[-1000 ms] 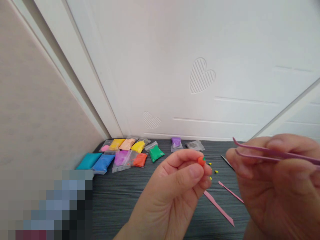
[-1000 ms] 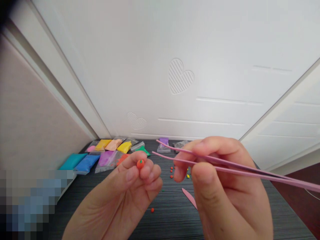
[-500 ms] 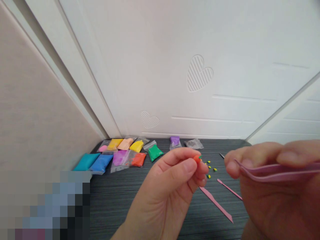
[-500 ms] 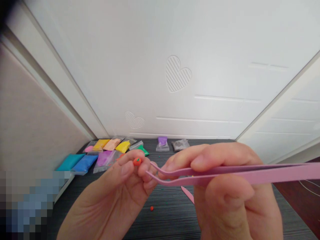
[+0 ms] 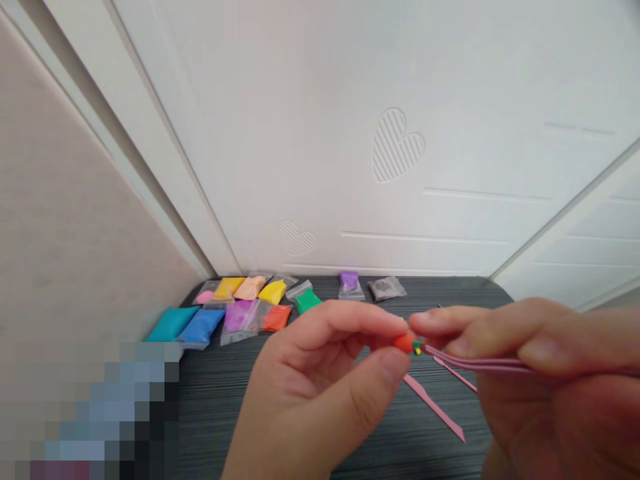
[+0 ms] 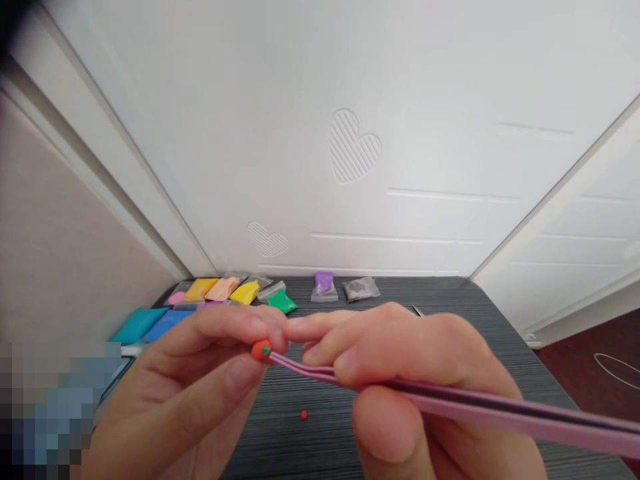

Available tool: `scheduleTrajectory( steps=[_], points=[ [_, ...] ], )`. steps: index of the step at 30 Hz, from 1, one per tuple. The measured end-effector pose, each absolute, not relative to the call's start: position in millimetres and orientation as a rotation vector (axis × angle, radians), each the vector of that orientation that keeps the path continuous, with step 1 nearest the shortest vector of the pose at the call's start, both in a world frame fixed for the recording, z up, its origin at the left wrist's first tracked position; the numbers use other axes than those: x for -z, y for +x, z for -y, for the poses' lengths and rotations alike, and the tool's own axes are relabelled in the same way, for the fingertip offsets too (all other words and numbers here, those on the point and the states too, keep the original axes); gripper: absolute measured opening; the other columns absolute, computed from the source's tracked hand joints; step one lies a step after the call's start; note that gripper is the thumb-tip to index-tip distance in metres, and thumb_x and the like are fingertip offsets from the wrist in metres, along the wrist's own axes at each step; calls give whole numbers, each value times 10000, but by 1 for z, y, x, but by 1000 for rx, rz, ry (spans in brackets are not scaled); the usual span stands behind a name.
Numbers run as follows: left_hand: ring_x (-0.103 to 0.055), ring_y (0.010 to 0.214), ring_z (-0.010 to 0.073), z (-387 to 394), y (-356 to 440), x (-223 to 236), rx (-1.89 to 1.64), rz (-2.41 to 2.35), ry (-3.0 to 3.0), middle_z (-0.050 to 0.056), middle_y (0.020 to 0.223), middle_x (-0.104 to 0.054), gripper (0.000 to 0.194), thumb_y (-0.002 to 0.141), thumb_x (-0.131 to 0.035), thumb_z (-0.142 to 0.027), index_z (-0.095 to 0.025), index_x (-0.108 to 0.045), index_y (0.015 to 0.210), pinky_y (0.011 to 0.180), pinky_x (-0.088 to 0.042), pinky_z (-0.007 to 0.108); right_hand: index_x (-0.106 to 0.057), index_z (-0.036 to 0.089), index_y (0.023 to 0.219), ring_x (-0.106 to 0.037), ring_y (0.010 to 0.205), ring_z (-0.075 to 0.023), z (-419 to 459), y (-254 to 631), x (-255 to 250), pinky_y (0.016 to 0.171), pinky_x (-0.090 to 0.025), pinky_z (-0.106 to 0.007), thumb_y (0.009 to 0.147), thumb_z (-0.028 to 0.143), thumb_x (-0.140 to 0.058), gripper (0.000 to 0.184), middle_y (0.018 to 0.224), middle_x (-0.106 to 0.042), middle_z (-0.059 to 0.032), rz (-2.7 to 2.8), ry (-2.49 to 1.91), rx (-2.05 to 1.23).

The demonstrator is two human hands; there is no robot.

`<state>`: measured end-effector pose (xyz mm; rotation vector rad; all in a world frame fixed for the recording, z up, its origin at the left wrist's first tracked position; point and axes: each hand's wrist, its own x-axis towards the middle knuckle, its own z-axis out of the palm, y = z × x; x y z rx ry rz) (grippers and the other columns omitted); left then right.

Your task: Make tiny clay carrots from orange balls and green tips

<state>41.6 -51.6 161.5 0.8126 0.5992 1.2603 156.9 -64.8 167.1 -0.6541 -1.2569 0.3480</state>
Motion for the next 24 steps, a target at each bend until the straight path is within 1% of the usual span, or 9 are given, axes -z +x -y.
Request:
scheduleTrajectory(
  steps=[2, 7, 10, 15, 18, 24],
  points=[
    [-586, 696, 177, 52, 42, -162, -1254, -589, 810, 15, 679, -637, 100, 625, -656, -115, -196, -665, 684, 690, -445, 308, -603, 249, 842, -608, 586, -233, 65, 158, -167, 498, -531, -427, 723, 444, -570, 231, 623, -595, -19, 1270, -630, -344],
    [-591, 671, 159, 54, 42, -165, -1250, -586, 799, -1, 679, -641, 111, 627, -657, -111, -206, -670, 683, 674, -452, 288, -600, 253, 830, -576, 532, -173, 64, 155, -167, 468, -534, -363, 750, 468, -528, 240, 607, -575, -6, 1215, -579, -286],
    [-594, 667, 157, 54, 42, -165, -1246, -582, 796, 1, 697, -652, 111, 635, -652, -114, -209, -674, 689, 672, -456, 287, -597, 265, 825, -563, 516, -154, 64, 152, -167, 458, -533, -339, 750, 474, -526, 233, 597, -566, 6, 1218, -561, -283],
    [-596, 681, 161, 53, 42, -164, -1249, -566, 796, 0, 685, -652, 102, 635, -658, -122, -215, -678, 675, 686, -454, 290, -597, 264, 810, -574, 532, -168, 64, 151, -167, 464, -536, -349, 735, 474, -545, 229, 602, -567, 1, 1235, -612, -277],
    [-594, 681, 155, 54, 41, -163, -1248, -563, 812, -3, 693, -656, 102, 639, -658, -128, -219, -681, 679, 680, -453, 282, -597, 271, 797, -573, 520, -157, 64, 152, -168, 453, -537, -330, 735, 466, -550, 211, 592, -560, 11, 1236, -616, -257],
    [-590, 676, 152, 54, 41, -163, -1256, -570, 836, -2, 703, -663, 106, 645, -651, -128, -221, -683, 685, 656, -454, 267, -599, 269, 829, -584, 531, -164, 64, 152, -167, 453, -531, -319, 739, 465, -544, 223, 602, -565, 5, 1234, -615, -239]
  ],
)
